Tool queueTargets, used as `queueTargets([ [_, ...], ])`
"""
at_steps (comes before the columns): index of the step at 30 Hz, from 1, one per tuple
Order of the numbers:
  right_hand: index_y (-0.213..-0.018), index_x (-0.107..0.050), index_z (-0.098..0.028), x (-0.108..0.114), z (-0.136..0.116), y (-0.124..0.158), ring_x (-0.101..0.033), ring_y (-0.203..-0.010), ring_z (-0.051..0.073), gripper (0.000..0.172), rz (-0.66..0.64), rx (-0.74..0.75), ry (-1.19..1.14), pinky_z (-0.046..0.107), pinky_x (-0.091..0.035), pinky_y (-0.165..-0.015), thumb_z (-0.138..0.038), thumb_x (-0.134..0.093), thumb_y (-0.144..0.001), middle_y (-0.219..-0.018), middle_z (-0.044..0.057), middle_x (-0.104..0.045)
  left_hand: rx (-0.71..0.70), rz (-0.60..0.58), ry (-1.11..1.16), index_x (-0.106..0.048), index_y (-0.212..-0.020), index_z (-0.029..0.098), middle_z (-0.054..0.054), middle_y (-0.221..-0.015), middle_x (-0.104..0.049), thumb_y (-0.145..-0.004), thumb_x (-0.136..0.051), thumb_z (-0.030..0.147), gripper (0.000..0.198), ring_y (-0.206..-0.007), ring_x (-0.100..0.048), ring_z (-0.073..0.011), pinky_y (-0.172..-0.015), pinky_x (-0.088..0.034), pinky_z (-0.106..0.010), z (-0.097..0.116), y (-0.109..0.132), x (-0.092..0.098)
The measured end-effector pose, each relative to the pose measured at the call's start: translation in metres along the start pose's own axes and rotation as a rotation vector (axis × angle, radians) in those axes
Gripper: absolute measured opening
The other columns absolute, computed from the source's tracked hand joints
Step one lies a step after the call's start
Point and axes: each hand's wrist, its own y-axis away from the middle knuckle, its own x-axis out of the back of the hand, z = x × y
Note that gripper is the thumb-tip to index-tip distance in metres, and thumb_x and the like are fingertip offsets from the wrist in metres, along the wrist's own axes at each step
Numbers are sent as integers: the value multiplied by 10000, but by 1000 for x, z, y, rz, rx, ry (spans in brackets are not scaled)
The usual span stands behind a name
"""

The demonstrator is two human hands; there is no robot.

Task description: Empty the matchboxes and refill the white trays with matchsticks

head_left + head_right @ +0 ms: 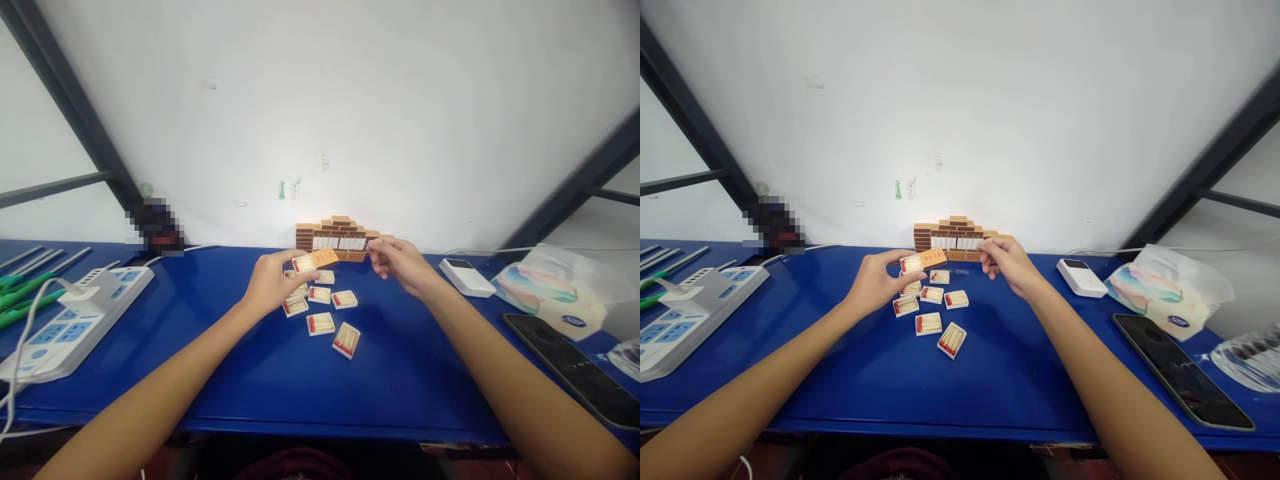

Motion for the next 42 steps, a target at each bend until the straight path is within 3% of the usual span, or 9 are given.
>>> queueTargets([
  [6,-730,-633,-179,-31,-1,18,-441,-419,75,456,-248,23,204,204,-322,-382,-609,-739,-836,-551,-15,-574,-63,-74,-195,-753,-1181,248,-53,-1032,-790,-863,-760,538,431,-912,-706,-251,-893,-514,-392,6,6,-6],
  [11,-716,-605,-191,-20,-1,12,-451,-427,83,487,-143,41,212,205,-328,-379,-647,-745,-817,-545,-17,-575,-6,-42,-152,-758,-1158,256,-44,-1076,-787,-852,-764,557,429,-936,-704,-256,-875,-510,-380,6,4,-5],
  [16,-777,-643,-186,-31,0,19,-461,-420,83,456,-264,-2,225,209,-349,-384,-630,-718,-852,-574,-8,-603,-61,-94,-186,-749,-1186,262,-45,-1020,-784,-869,-765,505,399,-903,-697,-254,-878,-500,-396,9,9,-9],
  [18,-753,-637,-180,-32,-2,17,-438,-411,71,440,-238,6,220,205,-331,-387,-597,-752,-833,-562,-13,-592,-52,-92,-170,-750,-1182,256,-50,-1032,-786,-873,-759,502,396,-914,-703,-258,-882,-506,-401,8,7,-8],
  [22,-730,-621,-170,2,-7,-14,-461,-477,85,442,-48,-9,174,207,-317,-391,-556,-834,-748,-589,-6,-564,-2,-75,-82,-757,-1174,240,-62,-1151,-777,-855,-765,527,429,-1032,-713,-275,-929,-520,-393,-5,-10,1],
  [28,-756,-616,-165,87,-12,-79,-429,-539,96,388,227,-118,553,217,-316,-428,-509,-787,-807,-651,21,-564,-14,-296,-134,-783,-1117,267,-42,-1150,-770,-838,-760,500,365,-953,-702,-246,-795,-525,-350,-46,-38,14],
  [31,-749,-644,-162,107,-12,-92,-424,-565,110,372,183,-184,719,242,-328,-452,-507,-769,-808,-712,52,-593,50,-300,-125,-775,-1135,272,-32,-1157,-770,-862,-722,501,360,-964,-700,-241,-808,-526,-345,-64,-37,15],
  [36,-795,-696,-153,122,-10,-100,-423,-592,120,382,60,-280,778,265,-353,-494,-532,-742,-811,-781,69,-603,103,-318,-89,-774,-1144,269,-36,-1175,-768,-853,-707,534,398,-1000,-702,-252,-819,-534,-340,-81,-35,17],
  [42,-929,-745,-155,133,-11,-99,-493,-699,148,381,103,-256,731,263,-421,-563,-518,-735,-815,-933,98,-648,103,-351,-69,-783,-1106,272,-30,-1136,-776,-860,-687,536,374,-962,-704,-238,-798,-530,-331,-84,-37,17],
])
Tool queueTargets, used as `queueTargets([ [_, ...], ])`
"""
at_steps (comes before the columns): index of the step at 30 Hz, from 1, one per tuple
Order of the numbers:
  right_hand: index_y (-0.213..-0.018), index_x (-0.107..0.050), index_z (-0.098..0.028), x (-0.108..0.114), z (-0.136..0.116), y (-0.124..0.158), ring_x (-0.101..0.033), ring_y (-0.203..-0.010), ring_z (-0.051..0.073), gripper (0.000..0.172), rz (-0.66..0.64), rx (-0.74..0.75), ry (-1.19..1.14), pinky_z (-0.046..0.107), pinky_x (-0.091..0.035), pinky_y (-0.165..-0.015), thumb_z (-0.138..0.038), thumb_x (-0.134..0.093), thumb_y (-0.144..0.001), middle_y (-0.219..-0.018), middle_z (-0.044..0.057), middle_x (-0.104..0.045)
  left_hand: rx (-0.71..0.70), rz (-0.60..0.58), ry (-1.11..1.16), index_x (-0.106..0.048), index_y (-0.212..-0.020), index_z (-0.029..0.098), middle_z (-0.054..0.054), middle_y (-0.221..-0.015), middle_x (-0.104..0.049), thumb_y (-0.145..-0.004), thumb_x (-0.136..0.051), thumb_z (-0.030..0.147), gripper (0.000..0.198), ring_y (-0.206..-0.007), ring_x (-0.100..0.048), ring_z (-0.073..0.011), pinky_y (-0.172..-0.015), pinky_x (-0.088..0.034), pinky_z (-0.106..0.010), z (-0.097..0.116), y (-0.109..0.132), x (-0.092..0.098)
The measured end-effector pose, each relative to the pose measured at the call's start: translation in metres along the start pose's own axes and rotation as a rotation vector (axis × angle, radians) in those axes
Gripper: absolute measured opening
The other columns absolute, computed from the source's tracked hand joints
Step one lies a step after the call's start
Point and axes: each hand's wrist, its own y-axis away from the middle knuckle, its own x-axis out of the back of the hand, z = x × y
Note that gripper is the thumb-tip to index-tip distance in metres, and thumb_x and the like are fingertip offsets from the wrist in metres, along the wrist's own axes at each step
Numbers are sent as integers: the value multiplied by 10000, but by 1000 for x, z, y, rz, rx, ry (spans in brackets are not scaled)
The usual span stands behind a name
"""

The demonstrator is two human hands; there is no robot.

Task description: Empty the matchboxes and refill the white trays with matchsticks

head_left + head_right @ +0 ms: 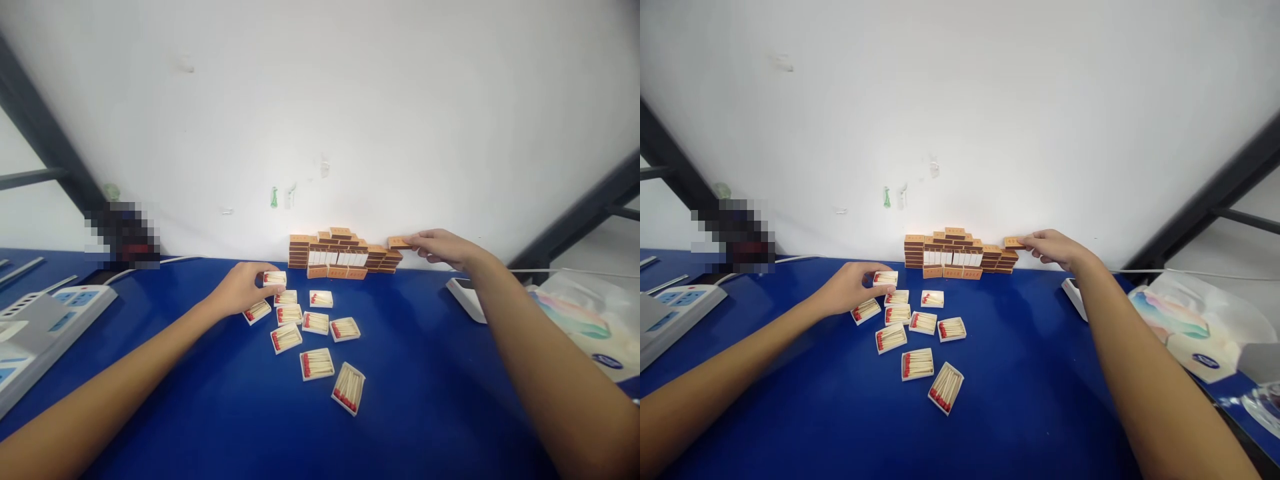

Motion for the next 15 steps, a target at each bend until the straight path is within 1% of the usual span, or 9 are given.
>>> queueTargets([
  [4,-866,-733,-146,-5,6,3,-487,-663,138,385,-40,-13,-9,252,-385,-520,-526,-753,-807,-855,86,-645,4,-8,-21,-779,-1111,265,-25,-1110,-779,-857,-690,530,377,-923,-696,-227,-772,-515,-319,2,0,-1],
  [6,-822,-706,-150,-12,8,3,-471,-616,126,393,-33,-7,-25,253,-349,-486,-539,-761,-802,-830,83,-654,3,-21,-32,-783,-1093,257,-28,-1088,-781,-848,-697,520,370,-889,-689,-223,-748,-505,-313,4,-1,-1],
  [8,-819,-689,-159,-19,8,2,-465,-579,121,412,-4,12,-41,260,-340,-475,-565,-757,-806,-839,92,-683,3,-40,-25,-785,-1076,252,-30,-1066,-783,-844,-699,519,364,-860,-685,-219,-725,-497,-305,6,-2,-1],
  [10,-840,-679,-166,-22,8,2,-504,-586,135,435,64,48,-8,273,-379,-504,-596,-738,-820,-847,101,-711,4,-64,0,-781,-1072,255,-24,-1039,-784,-850,-693,528,363,-836,-684,-211,-713,-494,-298,7,-2,-3],
  [13,-899,-653,-169,-22,7,3,-620,-716,190,465,239,129,174,295,-459,-613,-606,-768,-788,-876,101,-728,7,-94,42,-773,-1076,262,-15,-999,-783,-863,-682,535,358,-808,-685,-201,-714,-498,-295,9,0,-5],
  [15,-969,-633,-178,-22,7,4,-657,-794,213,502,277,186,288,301,-476,-664,-596,-804,-749,-924,89,-731,9,-107,78,-774,-1078,261,-18,-993,-783,-860,-687,541,366,-808,-686,-200,-720,-503,-296,9,2,-7],
])
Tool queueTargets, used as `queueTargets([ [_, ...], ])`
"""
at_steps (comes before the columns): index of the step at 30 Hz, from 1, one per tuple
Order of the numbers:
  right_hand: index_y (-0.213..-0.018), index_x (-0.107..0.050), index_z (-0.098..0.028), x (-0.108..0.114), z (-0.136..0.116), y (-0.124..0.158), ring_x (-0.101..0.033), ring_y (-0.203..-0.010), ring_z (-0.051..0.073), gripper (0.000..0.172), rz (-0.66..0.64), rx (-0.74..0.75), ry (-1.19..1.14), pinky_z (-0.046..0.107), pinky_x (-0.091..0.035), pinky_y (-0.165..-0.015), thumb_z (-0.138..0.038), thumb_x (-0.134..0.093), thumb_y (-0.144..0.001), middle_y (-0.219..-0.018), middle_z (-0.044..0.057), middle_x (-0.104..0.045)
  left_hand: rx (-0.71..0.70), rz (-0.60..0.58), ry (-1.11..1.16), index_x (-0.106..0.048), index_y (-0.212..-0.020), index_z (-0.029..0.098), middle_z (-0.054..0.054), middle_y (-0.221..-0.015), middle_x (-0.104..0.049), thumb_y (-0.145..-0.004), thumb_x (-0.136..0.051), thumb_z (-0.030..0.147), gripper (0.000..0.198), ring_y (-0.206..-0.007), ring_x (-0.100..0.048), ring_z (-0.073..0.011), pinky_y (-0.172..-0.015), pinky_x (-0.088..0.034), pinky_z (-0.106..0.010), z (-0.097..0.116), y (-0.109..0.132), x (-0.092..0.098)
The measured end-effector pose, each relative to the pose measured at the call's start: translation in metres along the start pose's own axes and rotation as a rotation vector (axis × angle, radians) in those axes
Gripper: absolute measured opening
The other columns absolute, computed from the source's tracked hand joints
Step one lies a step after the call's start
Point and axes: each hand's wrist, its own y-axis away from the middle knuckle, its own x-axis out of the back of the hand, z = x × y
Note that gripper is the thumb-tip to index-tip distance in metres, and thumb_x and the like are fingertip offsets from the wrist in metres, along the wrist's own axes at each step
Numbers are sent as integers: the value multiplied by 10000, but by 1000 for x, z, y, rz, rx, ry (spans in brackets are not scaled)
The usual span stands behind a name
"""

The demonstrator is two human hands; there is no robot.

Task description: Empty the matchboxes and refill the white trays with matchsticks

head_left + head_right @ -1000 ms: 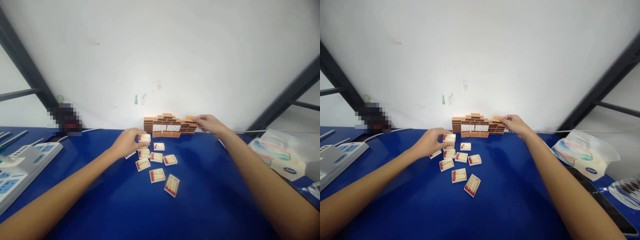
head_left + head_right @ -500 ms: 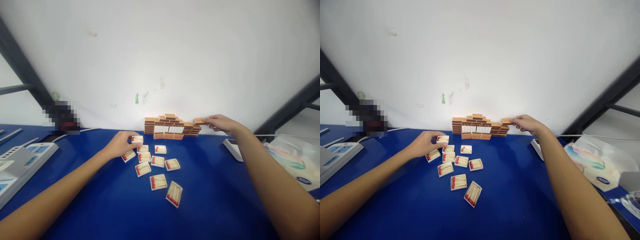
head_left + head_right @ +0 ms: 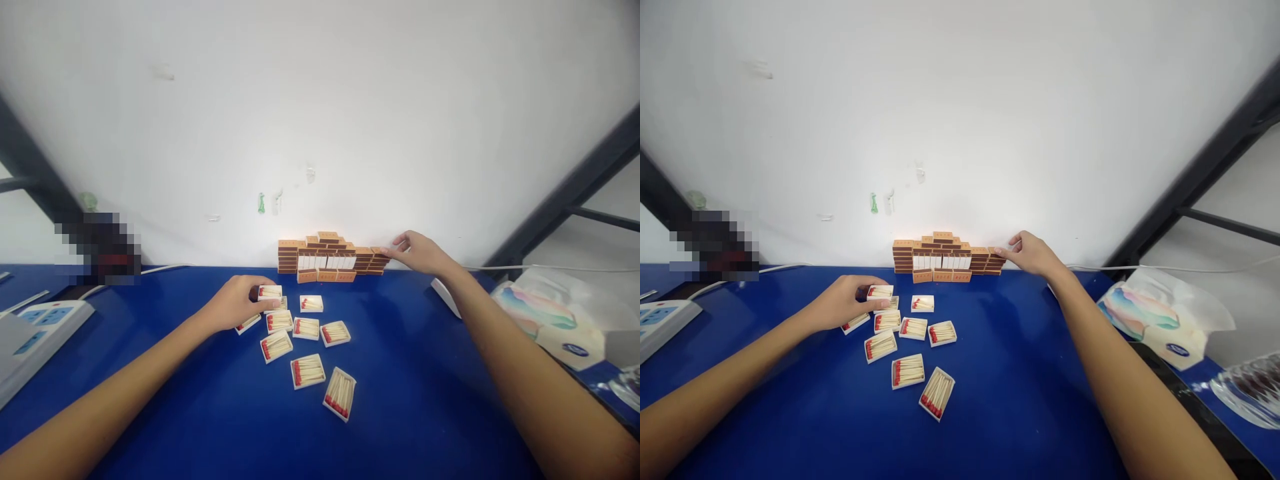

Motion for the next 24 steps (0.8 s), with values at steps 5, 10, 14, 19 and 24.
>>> queueTargets([
  [5,-1069,-569,-197,-11,-10,8,-656,-801,237,531,-41,57,217,308,-430,-646,-577,-791,-773,-925,71,-717,0,-25,70,-776,-1066,256,-23,-997,-782,-858,-685,576,392,-801,-684,-198,-704,-504,-294,6,7,-4],
  [10,-1138,-530,-184,-26,-25,19,-650,-851,279,535,55,46,342,318,-389,-638,-617,-686,-866,-1015,124,-695,-19,-22,49,-778,-1051,260,-15,-966,-775,-865,-679,580,383,-770,-664,-188,-690,-495,-291,17,15,-7],
  [14,-1151,-533,-182,-27,-34,29,-652,-855,285,512,139,83,368,315,-385,-655,-593,-681,-884,-1026,137,-696,-21,-14,26,-775,-1054,257,-15,-955,-772,-861,-692,551,361,-767,-655,-188,-696,-493,-296,22,16,-8],
  [19,-939,-659,-208,-29,-81,50,-667,-826,265,249,103,361,300,327,-415,-675,-450,-604,-970,-936,104,-736,-23,16,10,-777,-1062,260,-20,-988,-779,-857,-695,545,360,-797,-668,-196,-707,-487,-298,26,12,-4],
  [24,-1234,-704,-278,-74,-140,78,-702,-1015,264,279,-211,815,166,343,-499,-808,-300,-503,-1042,-1173,80,-755,-14,70,-62,-769,-1067,249,-11,-1000,-780,-860,-685,505,340,-775,-663,-194,-702,-487,-304,21,11,7],
])
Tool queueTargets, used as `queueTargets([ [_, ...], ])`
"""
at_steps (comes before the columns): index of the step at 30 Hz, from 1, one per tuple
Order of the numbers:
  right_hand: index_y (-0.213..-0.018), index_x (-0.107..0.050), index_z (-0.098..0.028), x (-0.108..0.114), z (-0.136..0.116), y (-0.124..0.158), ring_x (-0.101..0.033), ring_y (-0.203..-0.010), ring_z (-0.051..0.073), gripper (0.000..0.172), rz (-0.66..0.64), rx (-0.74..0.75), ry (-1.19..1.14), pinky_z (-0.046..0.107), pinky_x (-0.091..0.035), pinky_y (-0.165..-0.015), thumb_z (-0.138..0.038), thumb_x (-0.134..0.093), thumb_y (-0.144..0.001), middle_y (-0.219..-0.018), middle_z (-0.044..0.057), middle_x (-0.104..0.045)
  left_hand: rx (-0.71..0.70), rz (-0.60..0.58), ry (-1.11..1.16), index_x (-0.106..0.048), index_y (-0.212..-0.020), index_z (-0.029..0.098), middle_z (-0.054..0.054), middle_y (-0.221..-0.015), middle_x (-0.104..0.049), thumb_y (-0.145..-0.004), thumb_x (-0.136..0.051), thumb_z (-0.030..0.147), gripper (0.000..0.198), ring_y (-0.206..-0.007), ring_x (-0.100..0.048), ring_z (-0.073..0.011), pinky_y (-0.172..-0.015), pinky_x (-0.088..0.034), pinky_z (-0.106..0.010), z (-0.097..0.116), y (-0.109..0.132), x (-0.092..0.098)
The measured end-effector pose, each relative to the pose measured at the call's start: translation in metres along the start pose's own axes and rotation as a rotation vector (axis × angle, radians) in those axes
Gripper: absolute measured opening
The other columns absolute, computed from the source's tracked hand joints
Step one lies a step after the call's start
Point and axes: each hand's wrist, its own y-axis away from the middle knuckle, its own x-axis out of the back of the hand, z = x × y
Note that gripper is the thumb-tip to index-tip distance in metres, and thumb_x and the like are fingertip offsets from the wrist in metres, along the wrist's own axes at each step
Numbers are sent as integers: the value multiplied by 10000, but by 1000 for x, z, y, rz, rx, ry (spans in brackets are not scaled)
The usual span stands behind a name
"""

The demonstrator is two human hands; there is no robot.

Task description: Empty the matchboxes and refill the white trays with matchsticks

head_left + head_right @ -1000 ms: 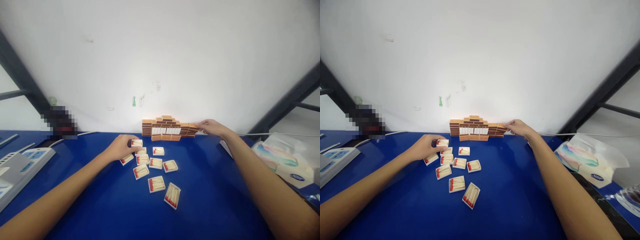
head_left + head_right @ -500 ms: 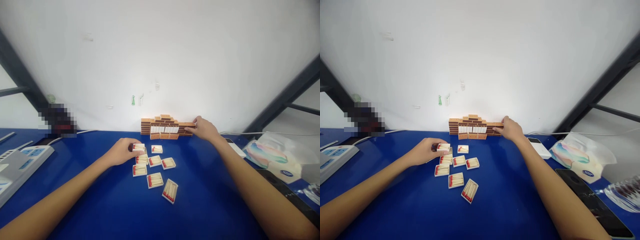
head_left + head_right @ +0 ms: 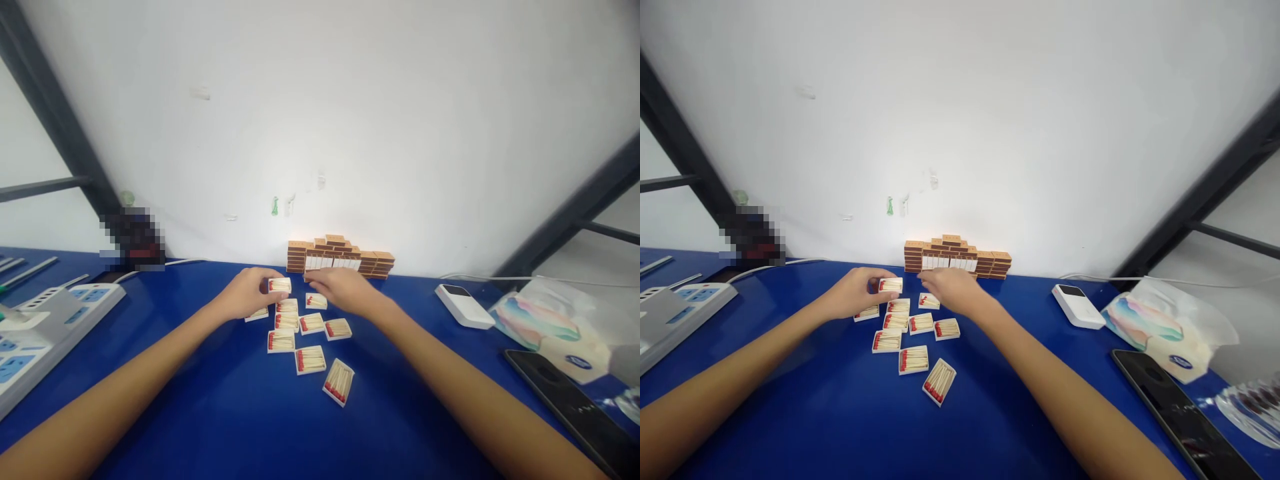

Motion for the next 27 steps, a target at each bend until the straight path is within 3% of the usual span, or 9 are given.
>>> queueTargets([
  [4,-1369,-645,-235,-27,-6,-13,-707,-1016,290,375,-55,-29,117,359,-519,-807,-201,-477,-1035,-1213,139,-724,33,38,-3,-727,-1184,225,-38,-1051,-772,-880,-648,502,419,-793,-676,-206,-711,-513,-316,-11,2,6],
  [10,-1465,-553,-235,-26,9,1,-658,-1139,283,418,15,-76,-65,398,-512,-926,-240,-426,-1068,-1310,130,-686,67,10,63,-670,-1224,189,-76,-1056,-749,-855,-674,489,476,-826,-668,-210,-742,-520,-334,-19,-2,0],
  [16,-1168,-741,-204,-24,1,20,-655,-987,267,351,-43,-58,-304,381,-516,-849,-475,-620,-980,-1089,121,-692,37,11,105,-664,-1148,200,-77,-1091,-738,-823,-699,473,426,-886,-673,-213,-771,-527,-336,-21,-11,-10],
  [23,-1127,-728,-188,-16,9,30,-644,-914,243,273,-76,-160,-352,333,-477,-759,-352,-718,-909,-1049,96,-713,25,-6,92,-678,-1109,187,-67,-1050,-737,-747,-702,310,384,-853,-670,-215,-780,-525,-348,-12,-42,-25],
  [27,-1057,-707,-170,-20,15,25,-615,-821,198,192,24,-195,-341,311,-444,-744,-239,-737,-881,-989,68,-702,-32,-23,114,-706,-1065,191,-64,-1103,-739,-711,-702,255,360,-914,-674,-219,-805,-528,-337,-12,-58,-38],
])
